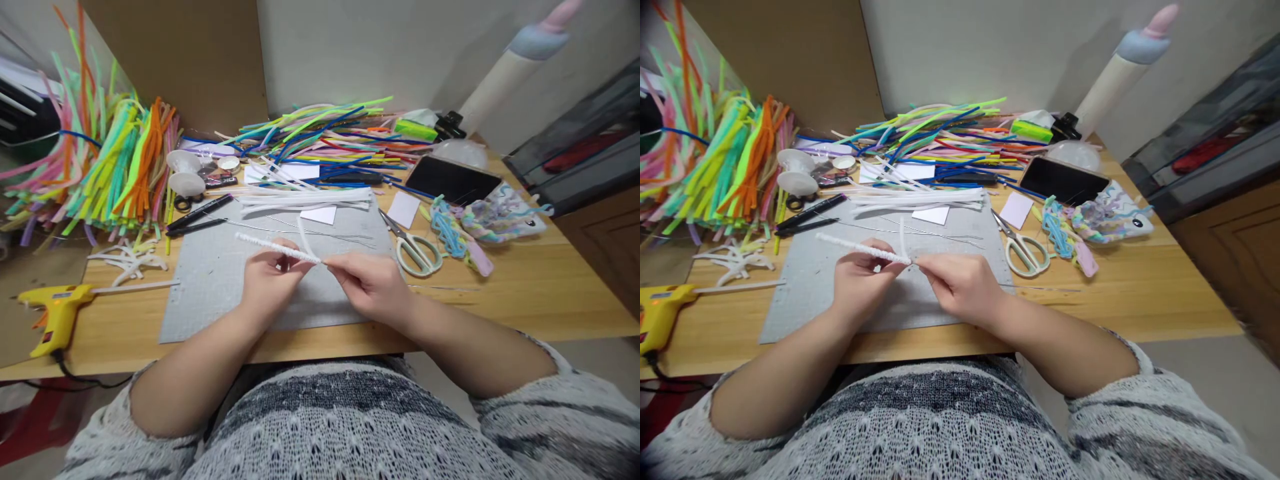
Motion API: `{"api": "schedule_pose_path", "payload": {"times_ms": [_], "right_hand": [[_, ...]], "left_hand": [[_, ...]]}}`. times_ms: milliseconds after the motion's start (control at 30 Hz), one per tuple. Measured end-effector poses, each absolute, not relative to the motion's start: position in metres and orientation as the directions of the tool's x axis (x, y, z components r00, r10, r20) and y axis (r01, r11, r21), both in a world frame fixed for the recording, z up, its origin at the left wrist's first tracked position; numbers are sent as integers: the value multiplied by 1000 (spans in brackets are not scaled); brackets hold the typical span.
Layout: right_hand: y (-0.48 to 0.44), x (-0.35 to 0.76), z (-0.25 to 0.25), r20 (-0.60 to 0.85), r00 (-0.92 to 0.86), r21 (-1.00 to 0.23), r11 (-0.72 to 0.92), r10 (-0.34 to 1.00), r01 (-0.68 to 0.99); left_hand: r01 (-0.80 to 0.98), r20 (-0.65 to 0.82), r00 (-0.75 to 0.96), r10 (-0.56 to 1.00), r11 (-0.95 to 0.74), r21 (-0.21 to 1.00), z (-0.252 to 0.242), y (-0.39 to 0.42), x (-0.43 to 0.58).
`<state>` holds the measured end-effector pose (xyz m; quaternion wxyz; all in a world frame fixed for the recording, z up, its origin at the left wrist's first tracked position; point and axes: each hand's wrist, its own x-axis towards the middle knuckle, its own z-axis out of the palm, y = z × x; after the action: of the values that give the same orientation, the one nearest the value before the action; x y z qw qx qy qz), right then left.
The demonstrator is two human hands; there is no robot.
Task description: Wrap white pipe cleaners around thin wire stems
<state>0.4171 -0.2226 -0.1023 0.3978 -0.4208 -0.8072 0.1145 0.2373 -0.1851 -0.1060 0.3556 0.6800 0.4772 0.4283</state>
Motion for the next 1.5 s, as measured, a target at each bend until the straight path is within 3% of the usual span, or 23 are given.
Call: {"api": "schedule_pose_path", "payload": {"times_ms": [367,600,900,1000,1233,1500], "right_hand": [[-223,417,-105,492,-378,-506,610,785,609],[-221,416,-106,461,-341,-613,572,819,546],[-220,413,-99,290,-274,-876,370,917,309],[-221,413,-98,240,-261,-903,314,935,294],[-224,411,-98,223,-258,-926,288,940,246],[-224,411,-94,280,-335,-901,366,900,232]], "left_hand": [[259,294,451,843,-438,861,-101,-186,236],[241,344,337,876,-433,869,-107,-188,237],[85,358,485,798,-451,889,-109,-183,234],[-39,343,477,809,-370,928,-111,-184,235],[-254,142,340,930,-54,966,-117,-188,239],[-334,148,608,780,82,939,-111,-189,238]]}}
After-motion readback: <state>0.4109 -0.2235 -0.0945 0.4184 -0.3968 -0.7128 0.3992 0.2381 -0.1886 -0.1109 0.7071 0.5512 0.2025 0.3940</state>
